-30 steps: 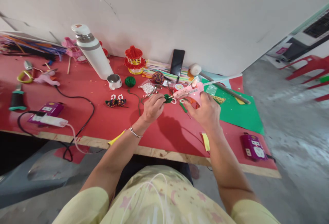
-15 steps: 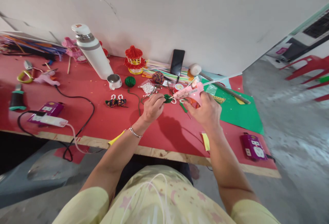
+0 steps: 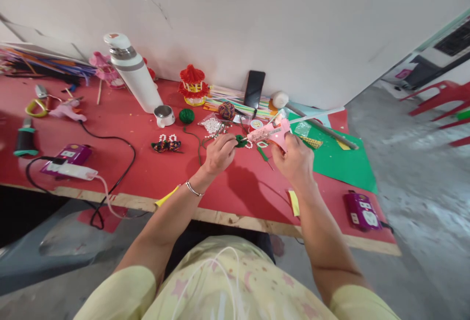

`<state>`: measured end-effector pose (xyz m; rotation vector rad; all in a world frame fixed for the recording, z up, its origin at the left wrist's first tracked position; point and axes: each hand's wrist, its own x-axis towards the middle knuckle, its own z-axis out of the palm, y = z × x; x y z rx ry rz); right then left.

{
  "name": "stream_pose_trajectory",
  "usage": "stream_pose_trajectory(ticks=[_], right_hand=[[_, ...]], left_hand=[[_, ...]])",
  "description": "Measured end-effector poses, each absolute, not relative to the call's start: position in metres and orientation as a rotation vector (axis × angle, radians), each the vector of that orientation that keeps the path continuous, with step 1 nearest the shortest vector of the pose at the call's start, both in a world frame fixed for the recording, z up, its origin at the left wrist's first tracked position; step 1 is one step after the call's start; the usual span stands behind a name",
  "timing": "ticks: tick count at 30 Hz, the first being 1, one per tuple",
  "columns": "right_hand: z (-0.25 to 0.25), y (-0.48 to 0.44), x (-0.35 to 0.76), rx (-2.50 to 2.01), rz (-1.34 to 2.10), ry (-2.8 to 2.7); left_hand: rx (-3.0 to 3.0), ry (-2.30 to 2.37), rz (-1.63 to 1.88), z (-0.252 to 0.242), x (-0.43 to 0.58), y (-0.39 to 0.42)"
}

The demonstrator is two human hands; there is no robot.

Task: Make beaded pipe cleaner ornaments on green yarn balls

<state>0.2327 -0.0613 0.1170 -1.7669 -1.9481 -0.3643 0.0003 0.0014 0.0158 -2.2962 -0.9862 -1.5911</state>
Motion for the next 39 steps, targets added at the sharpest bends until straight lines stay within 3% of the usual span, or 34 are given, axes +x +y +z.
stream_pose_trajectory(ticks=[39], right_hand=[[0.1166, -0.0623, 0.2360, -1.760, -0.419, -1.909]], left_hand=[[-2.303, -0.950, -1.649, 0.0182, 0.0005, -0.0003]])
